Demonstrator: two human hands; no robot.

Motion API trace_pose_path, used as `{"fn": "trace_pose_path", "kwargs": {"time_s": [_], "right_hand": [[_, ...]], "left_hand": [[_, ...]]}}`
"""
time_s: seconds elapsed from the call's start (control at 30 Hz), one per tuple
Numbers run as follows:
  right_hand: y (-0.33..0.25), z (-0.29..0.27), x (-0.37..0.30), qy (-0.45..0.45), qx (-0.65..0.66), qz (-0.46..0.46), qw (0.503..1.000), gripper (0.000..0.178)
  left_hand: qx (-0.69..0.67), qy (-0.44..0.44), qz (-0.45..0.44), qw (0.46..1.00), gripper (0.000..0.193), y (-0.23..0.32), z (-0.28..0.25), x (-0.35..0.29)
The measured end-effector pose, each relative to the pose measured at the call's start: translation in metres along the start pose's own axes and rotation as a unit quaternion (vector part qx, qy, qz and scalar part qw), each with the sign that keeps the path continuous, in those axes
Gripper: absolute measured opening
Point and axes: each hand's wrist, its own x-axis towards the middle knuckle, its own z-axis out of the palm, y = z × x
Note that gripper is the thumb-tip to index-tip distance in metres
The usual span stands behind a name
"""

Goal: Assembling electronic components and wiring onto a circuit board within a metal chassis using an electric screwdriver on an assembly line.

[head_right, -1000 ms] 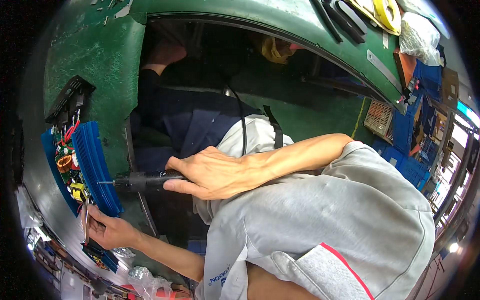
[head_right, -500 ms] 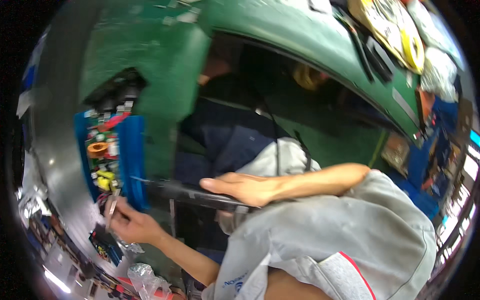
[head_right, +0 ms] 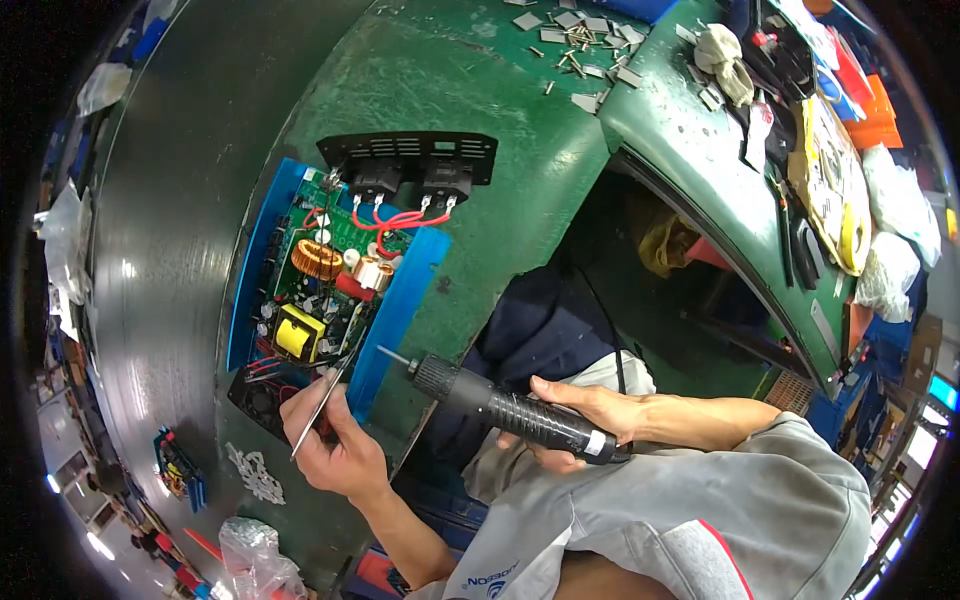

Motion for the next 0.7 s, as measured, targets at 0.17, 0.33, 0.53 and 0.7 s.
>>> {"fn": "trace_pose_path", "kwargs": {"time_s": [0.17, 0.33, 0.53, 0.7], "right_hand": [[0.000, 0.015, -0.001, 0.129, -0.125, -0.024, 0.983, 0.094], [-0.005, 0.029, -0.003, 0.113, -0.218, -0.079, 0.966, 0.066], [-0.006, 0.034, -0.006, 0.150, -0.259, -0.072, 0.951, 0.053], [-0.007, 0.035, -0.006, 0.153, -0.302, -0.078, 0.938, 0.049]], "left_hand": [[-0.002, -0.011, -0.011, 1.000, 0.018, -0.002, -0.002, 0.001], [0.014, -0.019, 0.016, 1.000, 0.019, 0.000, -0.004, 0.004], [0.069, -0.114, 0.074, 0.988, 0.016, 0.015, -0.007, 0.033], [-0.156, -0.153, 0.095, 0.971, 0.030, 0.010, 0.001, 0.037]]}}
